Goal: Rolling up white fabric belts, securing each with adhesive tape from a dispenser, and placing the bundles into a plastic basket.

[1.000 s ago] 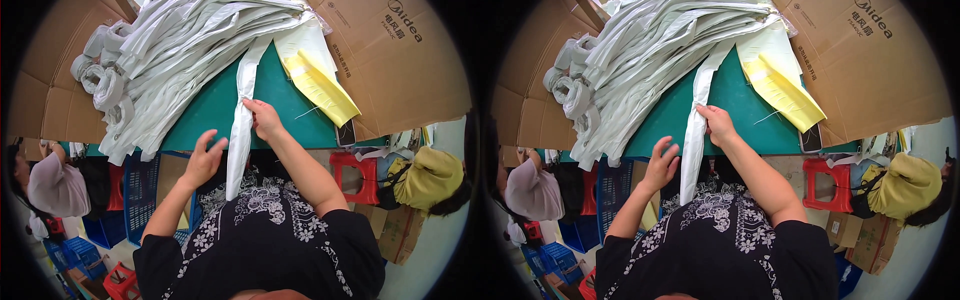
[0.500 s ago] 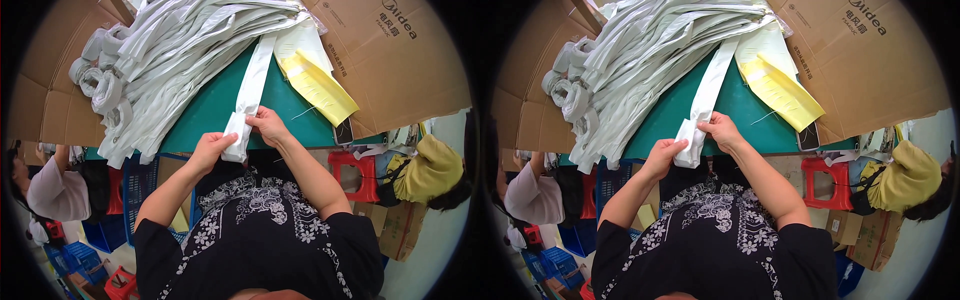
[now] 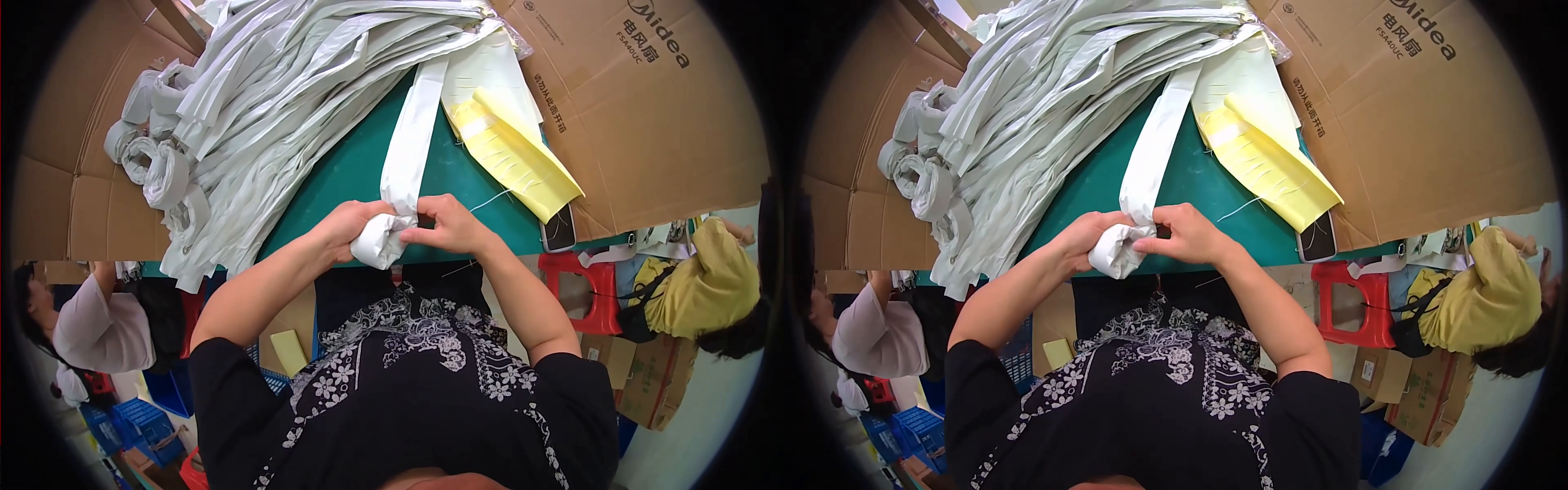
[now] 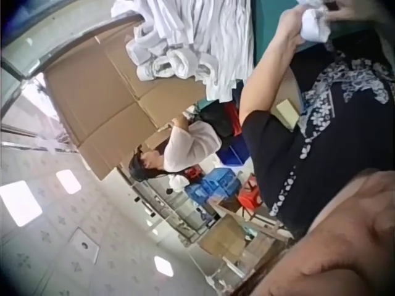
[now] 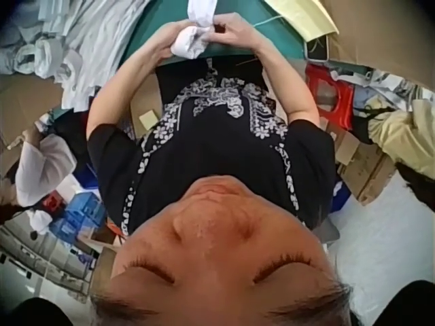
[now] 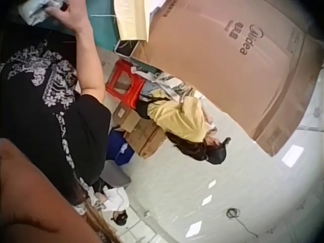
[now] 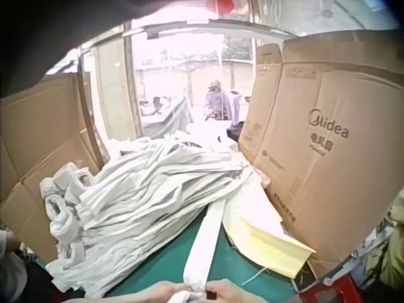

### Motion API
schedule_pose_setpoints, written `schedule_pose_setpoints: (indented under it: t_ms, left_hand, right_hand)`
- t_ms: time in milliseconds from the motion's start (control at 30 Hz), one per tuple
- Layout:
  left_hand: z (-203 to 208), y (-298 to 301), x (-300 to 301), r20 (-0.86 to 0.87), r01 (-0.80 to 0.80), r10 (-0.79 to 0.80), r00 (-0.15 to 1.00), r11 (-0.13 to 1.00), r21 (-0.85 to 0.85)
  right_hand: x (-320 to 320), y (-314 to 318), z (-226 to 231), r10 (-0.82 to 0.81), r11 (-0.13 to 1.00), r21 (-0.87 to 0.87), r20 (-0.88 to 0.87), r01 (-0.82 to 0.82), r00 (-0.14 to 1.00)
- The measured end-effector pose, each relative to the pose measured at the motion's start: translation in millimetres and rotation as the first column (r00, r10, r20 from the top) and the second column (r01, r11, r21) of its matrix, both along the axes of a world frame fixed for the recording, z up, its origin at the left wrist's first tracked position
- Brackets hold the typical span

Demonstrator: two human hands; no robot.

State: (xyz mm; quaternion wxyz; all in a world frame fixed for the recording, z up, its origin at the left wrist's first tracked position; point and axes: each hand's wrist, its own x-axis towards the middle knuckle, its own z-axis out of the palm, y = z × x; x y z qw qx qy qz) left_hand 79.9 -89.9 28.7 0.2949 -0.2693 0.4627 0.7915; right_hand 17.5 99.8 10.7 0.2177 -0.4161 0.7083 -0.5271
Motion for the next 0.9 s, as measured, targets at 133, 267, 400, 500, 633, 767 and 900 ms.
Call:
schedule_pose_setpoints:
  t_ms: [133,267,400,500,633,767,900]
  left_hand:
    - [-6,13,-8,-0.011,-0.003,0.002,1.000,0.996,-0.089]
    - [3,7,-20,-0.003,-0.018,0.018,1.000,0.997,0.078]
    - [-27,-6,-2,-0.619,-0.186,-0.034,0.785,0.940,-0.287]
    - [-28,-1,6,-0.687,-0.559,-0.679,0.261,0.474,-0.680]
    - [-23,-2,-3,-0.470,-0.570,-0.882,0.018,0.377,-0.730]
    - [-19,-2,-19,-0.288,-0.653,-0.937,-0.200,0.346,-0.673]
    - [-18,1,-26,-0.291,-0.711,-0.918,-0.270,0.394,-0.583]
  right_hand:
    - [-2,-5,-11,-0.156,0.978,0.072,-0.379,0.197,0.912]
    - [2,-4,-21,-0.209,0.972,0.015,-0.391,0.233,0.896]
    - [6,-4,-18,-0.390,0.911,0.010,0.342,0.412,0.855]
    - [17,-14,3,-0.202,0.883,-0.044,0.864,0.468,0.461]
    - [31,-9,-19,-0.180,0.835,-0.056,0.912,0.547,0.368]
    - [34,-2,-26,-0.171,0.820,-0.004,0.953,0.572,0.252]
    - [22,9,-34,0.008,0.834,-0.141,0.970,0.534,0.244]
